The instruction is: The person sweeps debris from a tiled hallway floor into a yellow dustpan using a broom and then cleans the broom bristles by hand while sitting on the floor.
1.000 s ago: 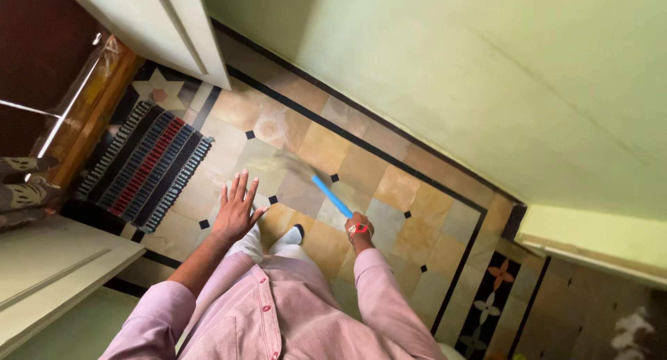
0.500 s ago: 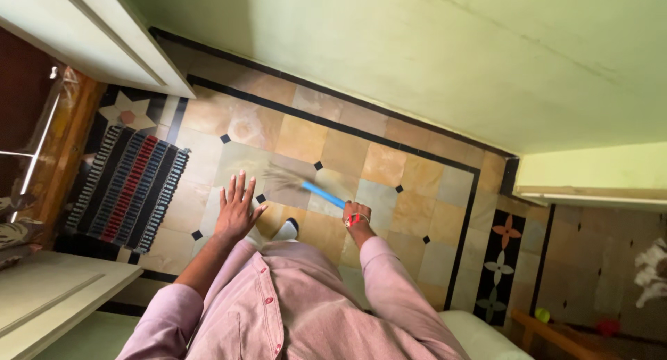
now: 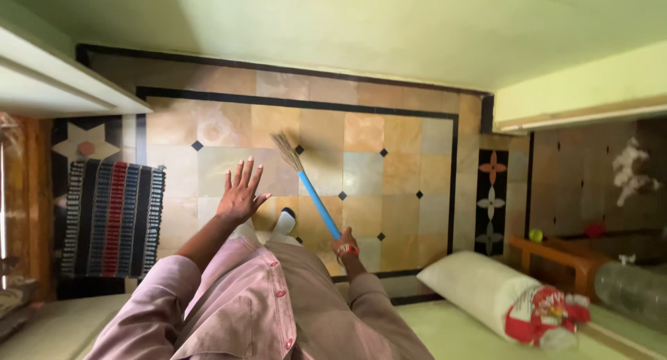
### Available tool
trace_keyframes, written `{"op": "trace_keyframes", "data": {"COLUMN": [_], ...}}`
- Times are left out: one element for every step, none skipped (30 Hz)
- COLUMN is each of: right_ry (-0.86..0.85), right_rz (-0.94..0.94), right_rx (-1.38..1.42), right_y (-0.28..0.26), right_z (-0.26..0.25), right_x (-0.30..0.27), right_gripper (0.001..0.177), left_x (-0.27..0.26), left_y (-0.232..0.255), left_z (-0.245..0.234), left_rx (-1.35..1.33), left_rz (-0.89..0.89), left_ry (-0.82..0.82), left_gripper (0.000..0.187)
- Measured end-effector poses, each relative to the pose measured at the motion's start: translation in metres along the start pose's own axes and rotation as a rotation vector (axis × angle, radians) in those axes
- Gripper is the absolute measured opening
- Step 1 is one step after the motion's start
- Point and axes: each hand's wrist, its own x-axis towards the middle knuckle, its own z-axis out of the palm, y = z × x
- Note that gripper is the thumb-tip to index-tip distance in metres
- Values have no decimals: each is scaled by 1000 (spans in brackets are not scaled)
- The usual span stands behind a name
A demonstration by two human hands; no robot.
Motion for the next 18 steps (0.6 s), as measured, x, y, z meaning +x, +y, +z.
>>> {"op": "trace_keyframes", "data": {"right_ry": [-12, -3, 9, 22, 25, 33, 39, 44, 41, 43, 43, 39, 35, 30, 23, 9, -6, -21], "right_rz": [41, 113, 182, 236, 281, 325, 355, 380, 390, 392, 390, 378, 366, 349, 335, 318, 308, 296], "right_rx": [3, 75, 143, 192, 234, 275, 315, 347, 372, 394, 414, 431, 451, 471, 489, 507, 531, 551], "right_y": [10, 17, 23, 27, 31, 35, 35, 33, 30, 26, 15, 0, -16, -24, -26, -31, -39, -50], "right_z": [5, 13, 19, 26, 33, 41, 48, 54, 58, 60, 58, 53, 46, 44, 45, 43, 40, 39], "right_x": [-15, -29, -42, -52, -62, -72, -77, -79, -79, -78, -71, -63, -51, -43, -37, -28, -18, -5], "right_gripper": [36, 41, 46, 45, 44, 43, 42, 41, 40, 39, 38, 37, 36, 35, 34, 33, 32, 31], "left_x": [5, 10, 16, 23, 26, 30, 34, 38, 39, 40, 42, 41, 41, 39, 35, 31, 27, 23], "left_y": [-2, -4, -6, -8, -10, -12, -14, -16, -18, -20, -24, -26, -27, -30, -33, -38, -43, -49], "left_z": [-1, -1, -1, -1, 0, 0, 0, 0, -1, -2, -3, -4, -4, -6, -6, -7, -8, -9], "left_rx": [-8, -15, -25, -11, 2, 14, 20, 27, 34, 32, 30, 28, 40, 53, 64, 65, 66, 66], "left_rz": [20, 40, 56, 77, 96, 115, 129, 143, 153, 151, 147, 142, 140, 139, 136, 129, 122, 115], "left_ry": [-21, -43, -61, -77, -95, -113, -128, -144, -163, -181, -196, -212, -223, -233, -244, -252, -260, -268], "left_gripper": [85, 85, 84, 84, 84, 84, 84, 84, 84, 84, 84, 84, 84, 85, 85, 86, 87, 88]}}
